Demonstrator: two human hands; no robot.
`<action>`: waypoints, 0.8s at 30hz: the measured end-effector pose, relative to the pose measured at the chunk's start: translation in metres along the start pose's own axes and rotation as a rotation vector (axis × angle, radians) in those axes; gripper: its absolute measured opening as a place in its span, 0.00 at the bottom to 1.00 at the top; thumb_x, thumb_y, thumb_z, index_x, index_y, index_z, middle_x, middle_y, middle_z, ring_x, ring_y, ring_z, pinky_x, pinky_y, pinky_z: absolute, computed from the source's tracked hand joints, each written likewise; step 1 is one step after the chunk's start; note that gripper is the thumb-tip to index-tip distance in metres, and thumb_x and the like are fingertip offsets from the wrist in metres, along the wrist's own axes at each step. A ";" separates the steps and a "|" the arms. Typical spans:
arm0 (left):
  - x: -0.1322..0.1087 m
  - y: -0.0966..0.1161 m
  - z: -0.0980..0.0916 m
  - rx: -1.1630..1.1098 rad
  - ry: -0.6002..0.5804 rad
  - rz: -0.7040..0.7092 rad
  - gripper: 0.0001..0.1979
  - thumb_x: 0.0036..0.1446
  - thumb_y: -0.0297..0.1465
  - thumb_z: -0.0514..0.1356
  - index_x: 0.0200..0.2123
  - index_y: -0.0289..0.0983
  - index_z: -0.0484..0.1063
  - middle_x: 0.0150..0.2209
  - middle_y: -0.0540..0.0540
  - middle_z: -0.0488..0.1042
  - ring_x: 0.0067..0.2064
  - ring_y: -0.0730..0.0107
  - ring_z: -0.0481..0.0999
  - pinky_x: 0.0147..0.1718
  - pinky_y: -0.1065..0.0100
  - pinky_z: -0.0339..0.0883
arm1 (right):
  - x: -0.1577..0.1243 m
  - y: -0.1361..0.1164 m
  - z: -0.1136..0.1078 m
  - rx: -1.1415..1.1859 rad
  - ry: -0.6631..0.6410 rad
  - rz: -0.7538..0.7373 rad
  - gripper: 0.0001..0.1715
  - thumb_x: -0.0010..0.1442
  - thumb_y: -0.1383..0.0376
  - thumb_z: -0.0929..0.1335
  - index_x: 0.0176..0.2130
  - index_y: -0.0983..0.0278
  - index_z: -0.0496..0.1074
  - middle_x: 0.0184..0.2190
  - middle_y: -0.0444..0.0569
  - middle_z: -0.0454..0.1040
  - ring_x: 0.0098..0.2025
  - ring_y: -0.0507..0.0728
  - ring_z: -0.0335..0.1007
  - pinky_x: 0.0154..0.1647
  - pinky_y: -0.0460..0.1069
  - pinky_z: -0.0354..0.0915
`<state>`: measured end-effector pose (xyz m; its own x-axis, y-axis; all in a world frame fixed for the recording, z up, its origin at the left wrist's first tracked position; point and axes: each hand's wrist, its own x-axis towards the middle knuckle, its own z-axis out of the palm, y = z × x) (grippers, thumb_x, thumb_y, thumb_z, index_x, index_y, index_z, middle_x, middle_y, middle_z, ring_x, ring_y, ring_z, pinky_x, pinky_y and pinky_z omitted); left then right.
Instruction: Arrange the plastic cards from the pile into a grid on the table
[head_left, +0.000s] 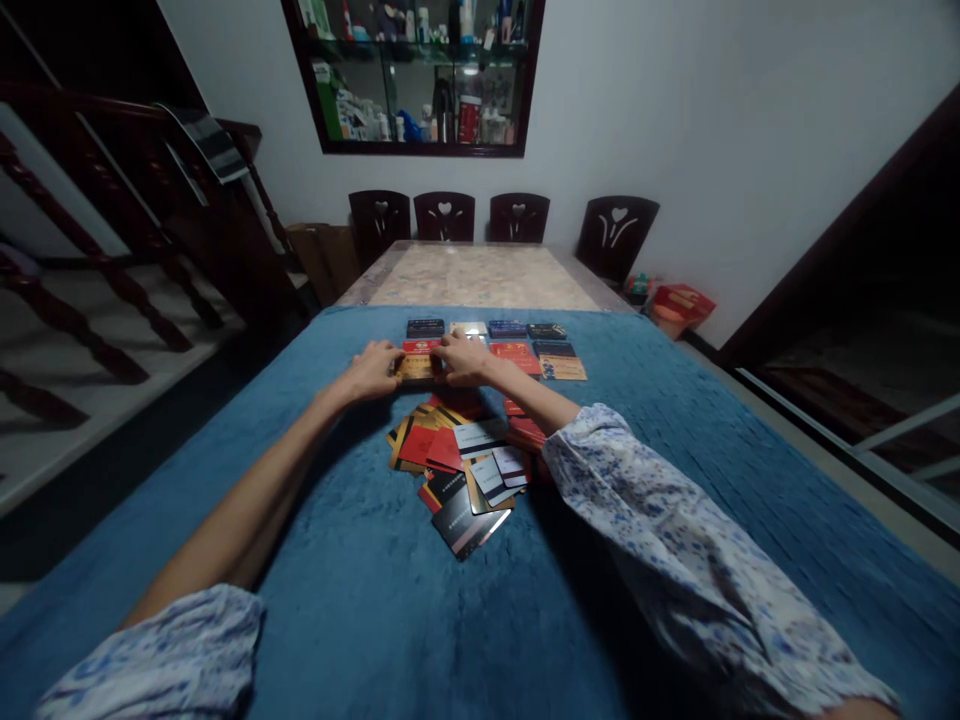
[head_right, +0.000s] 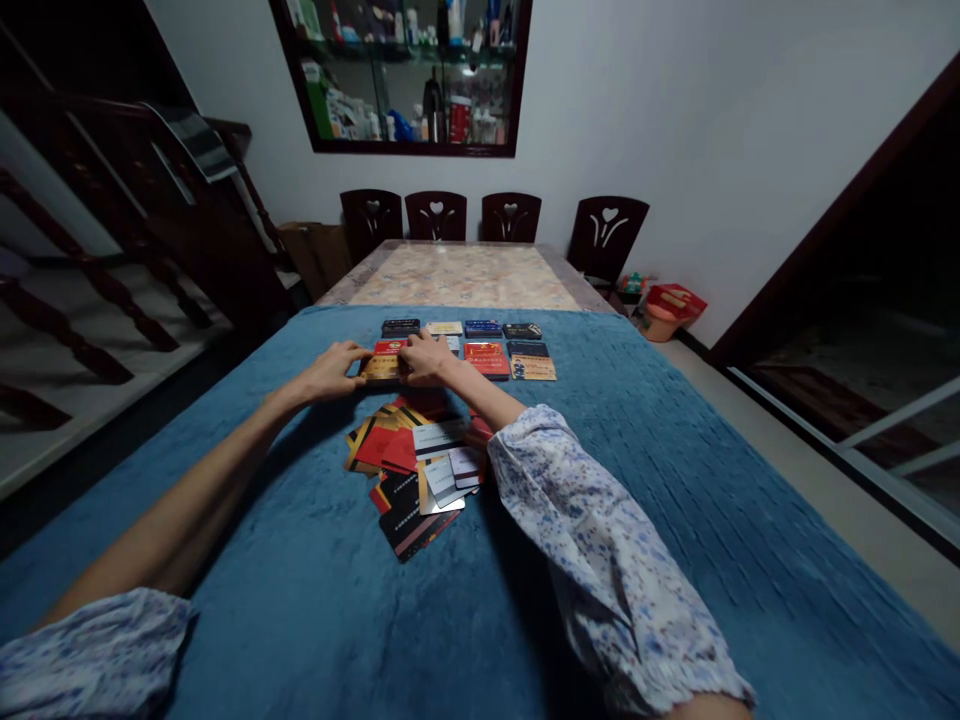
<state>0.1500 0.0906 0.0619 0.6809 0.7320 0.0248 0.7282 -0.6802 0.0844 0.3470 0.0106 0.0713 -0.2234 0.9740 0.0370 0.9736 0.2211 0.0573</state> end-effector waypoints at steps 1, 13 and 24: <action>0.001 -0.003 0.001 -0.005 0.000 0.006 0.29 0.54 0.33 0.58 0.60 0.37 0.70 0.60 0.37 0.68 0.62 0.47 0.66 0.61 0.50 0.63 | 0.002 -0.001 -0.001 -0.001 -0.003 -0.002 0.21 0.62 0.57 0.69 0.53 0.61 0.74 0.56 0.60 0.69 0.61 0.70 0.56 0.54 0.62 0.64; 0.006 -0.022 0.012 0.017 -0.003 0.004 0.29 0.53 0.35 0.58 0.59 0.39 0.71 0.58 0.40 0.71 0.60 0.51 0.69 0.60 0.57 0.66 | 0.019 -0.006 0.005 -0.020 -0.053 -0.017 0.25 0.62 0.56 0.68 0.56 0.62 0.74 0.59 0.62 0.70 0.62 0.73 0.56 0.57 0.69 0.61; 0.014 -0.032 0.025 0.022 -0.023 0.041 0.26 0.53 0.31 0.59 0.56 0.38 0.74 0.58 0.42 0.75 0.59 0.53 0.71 0.60 0.61 0.65 | 0.028 -0.009 0.009 -0.068 -0.101 -0.024 0.24 0.62 0.57 0.67 0.55 0.60 0.75 0.58 0.61 0.72 0.62 0.72 0.59 0.58 0.70 0.61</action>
<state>0.1378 0.1215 0.0342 0.7115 0.7027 0.0052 0.7011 -0.7103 0.0618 0.3327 0.0363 0.0625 -0.2374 0.9692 -0.0658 0.9617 0.2441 0.1245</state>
